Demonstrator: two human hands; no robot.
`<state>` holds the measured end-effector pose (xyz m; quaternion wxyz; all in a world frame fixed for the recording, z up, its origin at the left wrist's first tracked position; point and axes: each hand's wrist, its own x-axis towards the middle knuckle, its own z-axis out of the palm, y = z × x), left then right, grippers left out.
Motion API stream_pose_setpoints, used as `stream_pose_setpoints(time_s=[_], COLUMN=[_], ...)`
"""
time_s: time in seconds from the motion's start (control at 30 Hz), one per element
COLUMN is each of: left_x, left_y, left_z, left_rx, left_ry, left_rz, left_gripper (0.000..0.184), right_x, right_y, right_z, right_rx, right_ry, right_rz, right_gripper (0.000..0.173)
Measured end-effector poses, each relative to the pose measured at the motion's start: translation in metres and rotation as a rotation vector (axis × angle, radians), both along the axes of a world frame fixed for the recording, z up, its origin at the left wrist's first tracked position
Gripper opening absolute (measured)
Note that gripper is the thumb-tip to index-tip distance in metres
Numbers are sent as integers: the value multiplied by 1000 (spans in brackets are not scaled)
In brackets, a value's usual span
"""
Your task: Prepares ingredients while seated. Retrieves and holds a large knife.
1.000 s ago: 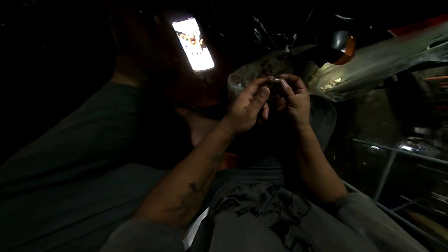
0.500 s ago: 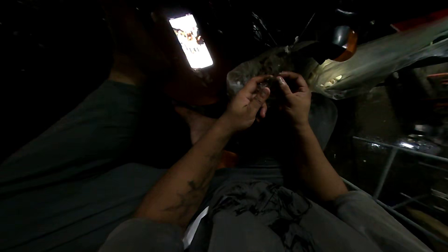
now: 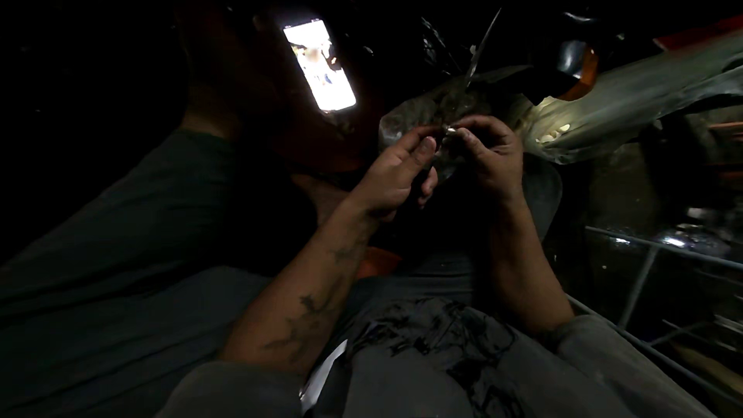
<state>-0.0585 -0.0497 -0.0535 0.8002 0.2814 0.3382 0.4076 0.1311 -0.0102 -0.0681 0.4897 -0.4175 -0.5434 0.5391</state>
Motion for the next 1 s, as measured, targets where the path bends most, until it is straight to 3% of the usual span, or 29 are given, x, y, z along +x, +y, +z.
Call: stream_pose_setpoints(time_s=[0.2,0.27,0.4,0.5,0.63,0.8,1.0], left_x=[4,6,4,1,-1,5,9], left_y=[2,2,1,4,5,0,-1], left_z=[-3,-8,-3,2,8,5,5], left_rx=[104,157,140,203,381,636,771], left_ry=[81,123,166,258,544,879,1039], left_rz=[37,43,56,148,90,-33,-20], left_gripper=[33,36,35,38,45,59,63], right_x=[-8,-6,-7,-2,1,-3,4], right_y=[-2,-2,-5,-2,-2,-10,-8], right_z=[11,8,5,5,5,15,9], right_rx=[-434,-432,-326,-316,-293,-329,-440], right_ry=[137,133,75,124,167,171,515], right_rz=[-52,-8,-52,-38,18,-125,-58], right_gripper=[26,34,18,23,30,19,24])
